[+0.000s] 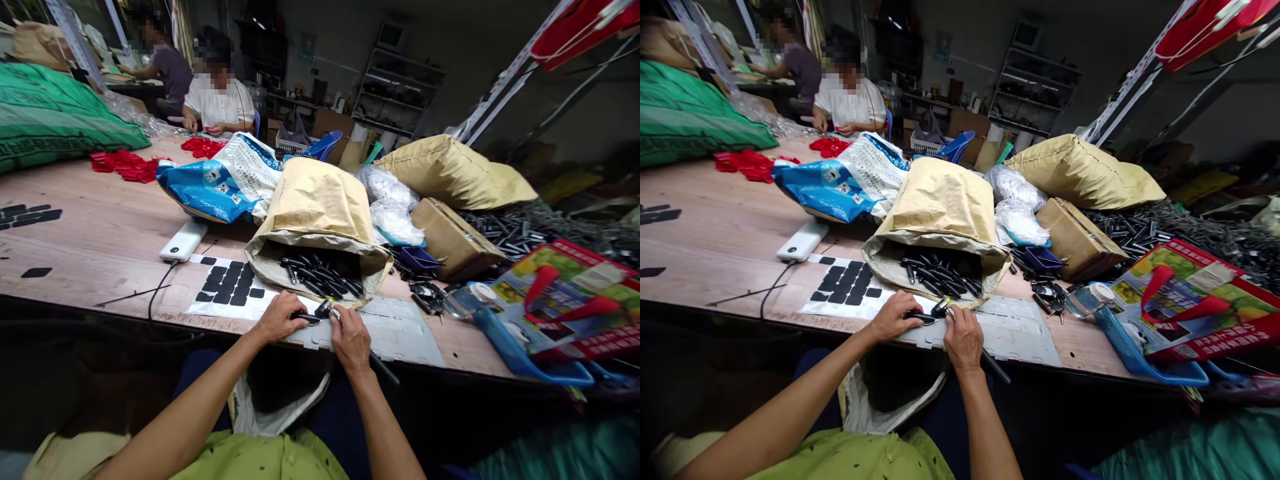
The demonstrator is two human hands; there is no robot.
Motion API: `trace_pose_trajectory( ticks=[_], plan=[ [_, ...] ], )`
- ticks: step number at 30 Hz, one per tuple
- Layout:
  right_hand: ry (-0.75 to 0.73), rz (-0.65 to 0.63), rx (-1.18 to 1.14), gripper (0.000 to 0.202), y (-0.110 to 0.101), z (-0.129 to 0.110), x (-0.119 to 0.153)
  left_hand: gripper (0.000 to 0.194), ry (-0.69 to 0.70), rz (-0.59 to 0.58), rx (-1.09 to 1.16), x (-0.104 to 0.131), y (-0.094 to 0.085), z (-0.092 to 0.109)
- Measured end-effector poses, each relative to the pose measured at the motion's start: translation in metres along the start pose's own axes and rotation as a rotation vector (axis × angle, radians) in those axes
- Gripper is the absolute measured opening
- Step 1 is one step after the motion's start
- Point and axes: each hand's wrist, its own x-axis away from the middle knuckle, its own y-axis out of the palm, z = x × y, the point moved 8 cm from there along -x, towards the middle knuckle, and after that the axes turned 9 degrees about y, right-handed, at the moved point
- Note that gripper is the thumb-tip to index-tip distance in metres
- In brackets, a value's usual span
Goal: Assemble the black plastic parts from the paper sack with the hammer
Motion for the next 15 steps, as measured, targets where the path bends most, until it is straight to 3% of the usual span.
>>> trace_pose_trajectory(
  ticks=[7, 15],
  plan=[
    [0.039, 0.005, -0.322, 0.032, -0.022, -0.008, 0.014, 0.018, -0.018, -0.003, 0.03, 0.001, 0.002, -0.005],
    [-0.01, -0.036, -0.136, 0.033, -0.028, -0.031, 0.026, 0.016, -0.003, 0.032, 0.006, 0.002, 0.002, -0.005]
  ],
)
